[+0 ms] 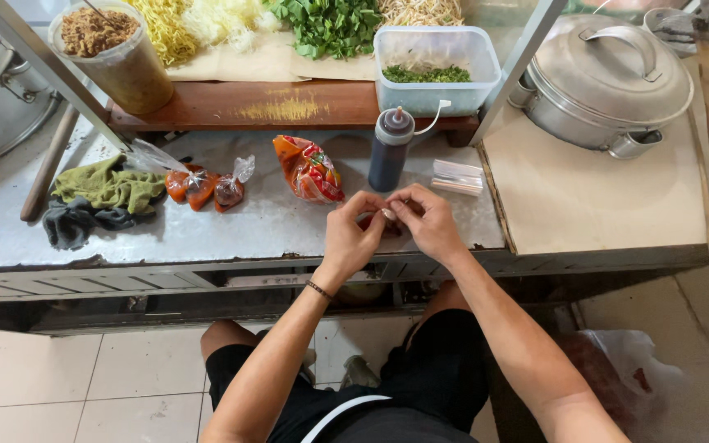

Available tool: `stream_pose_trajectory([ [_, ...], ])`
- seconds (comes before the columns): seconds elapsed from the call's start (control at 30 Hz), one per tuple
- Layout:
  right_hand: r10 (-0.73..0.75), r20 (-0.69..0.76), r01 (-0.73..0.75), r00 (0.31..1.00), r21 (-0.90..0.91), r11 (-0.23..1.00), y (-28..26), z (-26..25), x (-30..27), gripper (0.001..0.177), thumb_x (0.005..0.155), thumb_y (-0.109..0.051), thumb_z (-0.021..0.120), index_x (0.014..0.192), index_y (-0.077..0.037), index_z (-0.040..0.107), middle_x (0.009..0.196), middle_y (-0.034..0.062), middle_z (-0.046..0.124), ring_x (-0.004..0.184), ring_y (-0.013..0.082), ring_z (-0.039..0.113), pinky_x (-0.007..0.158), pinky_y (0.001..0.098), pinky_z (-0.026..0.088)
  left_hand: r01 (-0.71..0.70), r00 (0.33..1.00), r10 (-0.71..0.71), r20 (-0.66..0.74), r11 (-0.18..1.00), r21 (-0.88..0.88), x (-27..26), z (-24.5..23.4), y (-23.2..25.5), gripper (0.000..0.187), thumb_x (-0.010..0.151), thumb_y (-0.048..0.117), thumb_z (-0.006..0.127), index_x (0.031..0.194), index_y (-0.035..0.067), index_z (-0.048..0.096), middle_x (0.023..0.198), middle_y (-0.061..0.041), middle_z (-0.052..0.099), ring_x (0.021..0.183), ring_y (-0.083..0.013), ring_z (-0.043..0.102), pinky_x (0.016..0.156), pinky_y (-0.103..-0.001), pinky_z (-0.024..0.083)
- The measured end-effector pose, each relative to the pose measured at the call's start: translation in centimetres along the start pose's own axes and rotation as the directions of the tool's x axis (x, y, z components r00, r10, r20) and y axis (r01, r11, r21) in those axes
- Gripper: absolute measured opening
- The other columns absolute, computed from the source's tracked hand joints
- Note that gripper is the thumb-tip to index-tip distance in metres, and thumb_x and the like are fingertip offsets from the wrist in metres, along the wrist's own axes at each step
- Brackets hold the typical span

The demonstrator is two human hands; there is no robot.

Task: The person prepares multiple individual sauce packets by hand, opening plastic bags, filling them with sauce from a squeeze bottle, and tying them closed.

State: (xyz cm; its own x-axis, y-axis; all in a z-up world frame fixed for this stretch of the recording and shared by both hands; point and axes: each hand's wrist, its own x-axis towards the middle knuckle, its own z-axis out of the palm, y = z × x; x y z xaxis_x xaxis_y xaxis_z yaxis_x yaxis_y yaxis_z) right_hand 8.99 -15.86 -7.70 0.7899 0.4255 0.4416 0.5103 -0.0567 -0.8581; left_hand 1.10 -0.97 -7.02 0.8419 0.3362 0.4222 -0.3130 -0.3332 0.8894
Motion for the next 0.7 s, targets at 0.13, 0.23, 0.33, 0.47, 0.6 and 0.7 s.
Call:
stream_pose_trajectory([
  [0.13, -0.116, 0.021, 0.118, 0.993, -0.179, 0.977, -2.5, 0.0, 0.1, 0.007, 0.1, -0.009, 0.068, 0.097, -0.009, 0.075, 0.085, 0.0073, 0.067, 0.075, 0.0219, 0.068, 0.073, 0.0314, 0.054, 0.088, 0.996, -0.088, 0.007, 0.986, -0.141, 0.1, 0.1, -1.3, 0.008, 0.091, 0.02, 0.075, 0.084, 0.018, 0.076, 0.079, 0.001, 0.08, 0.088, -0.0126, 0.076, 0.076, -0.03, 0.059],
  [0.23, -0.21, -0.023, 0.201, 0.977, -0.207, 0.958, -2.2, -0.1, 0.7, 0.01, 0.103, -0.009, 0.066, 0.096, -0.008, 0.073, 0.08, 0.0058, 0.065, 0.068, 0.0204, 0.067, 0.067, 0.031, 0.054, 0.07, 0.998, -0.069, 0.013, 0.986, -0.153, 0.5, 0.1, -0.4, 0.01, 0.084, 0.004, 0.077, 0.092, 0.008, 0.076, 0.083, -0.01, 0.08, 0.09, -0.0244, 0.078, 0.081, -0.035, 0.061],
  [0.33, -0.301, -0.03, 0.278, 0.953, -0.301, 0.912, -3.3, 0.2, 0.7, 0.011, 0.103, -0.01, 0.064, 0.096, -0.01, 0.072, 0.081, 0.0049, 0.065, 0.071, 0.0269, 0.068, 0.069, 0.0342, 0.056, 0.022, 1.0, -0.024, -0.019, 0.995, -0.094, 0.5, 0.3, -0.2, 0.011, 0.085, 0.004, 0.079, 0.092, 0.012, 0.078, 0.082, -0.006, 0.08, 0.09, -0.0204, 0.078, 0.079, -0.033, 0.061],
  [0.47, -0.361, -0.072, 0.319, 0.93, -0.33, 0.888, -4.3, 0.6, 1.0, 0.013, 0.105, -0.01, 0.062, 0.096, -0.008, 0.071, 0.08, 0.0044, 0.064, 0.069, 0.0251, 0.068, 0.069, 0.0349, 0.057, -0.042, 0.999, 0.04, -0.034, 0.996, -0.073, 0.5, 0.6, 0.0, 0.011, 0.086, 0.0, 0.078, 0.093, 0.008, 0.078, 0.081, -0.012, 0.078, 0.093, -0.0286, 0.077, 0.084, -0.038, 0.06],
  [0.6, -0.477, -0.103, 0.416, 0.873, -0.351, 0.839, -5.2, 0.7, 1.5, 0.015, 0.105, -0.012, 0.061, 0.094, -0.01, 0.071, 0.076, 0.0004, 0.061, 0.066, 0.022, 0.065, 0.069, 0.0322, 0.056, -0.146, 0.988, 0.144, -0.052, 0.989, -0.031, 0.6, 0.9, 0.0, 0.01, 0.086, 0.0, 0.078, 0.09, 0.009, 0.077, 0.087, -0.013, 0.079, 0.101, -0.0333, 0.074, 0.091, -0.044, 0.057],
  [0.7, -0.495, -0.121, 0.439, 0.86, -0.319, 0.84, -6.0, 0.4, 1.1, 0.015, 0.105, -0.009, 0.061, 0.094, -0.009, 0.07, 0.078, 0.0018, 0.062, 0.064, 0.0217, 0.065, 0.067, 0.0326, 0.057, -0.138, 0.989, 0.134, -0.063, 0.989, -0.051, -0.2, 1.6, -0.5, 0.01, 0.085, 0.001, 0.08, 0.09, 0.009, 0.077, 0.091, -0.013, 0.08, 0.106, -0.0331, 0.073, 0.094, -0.043, 0.056],
])
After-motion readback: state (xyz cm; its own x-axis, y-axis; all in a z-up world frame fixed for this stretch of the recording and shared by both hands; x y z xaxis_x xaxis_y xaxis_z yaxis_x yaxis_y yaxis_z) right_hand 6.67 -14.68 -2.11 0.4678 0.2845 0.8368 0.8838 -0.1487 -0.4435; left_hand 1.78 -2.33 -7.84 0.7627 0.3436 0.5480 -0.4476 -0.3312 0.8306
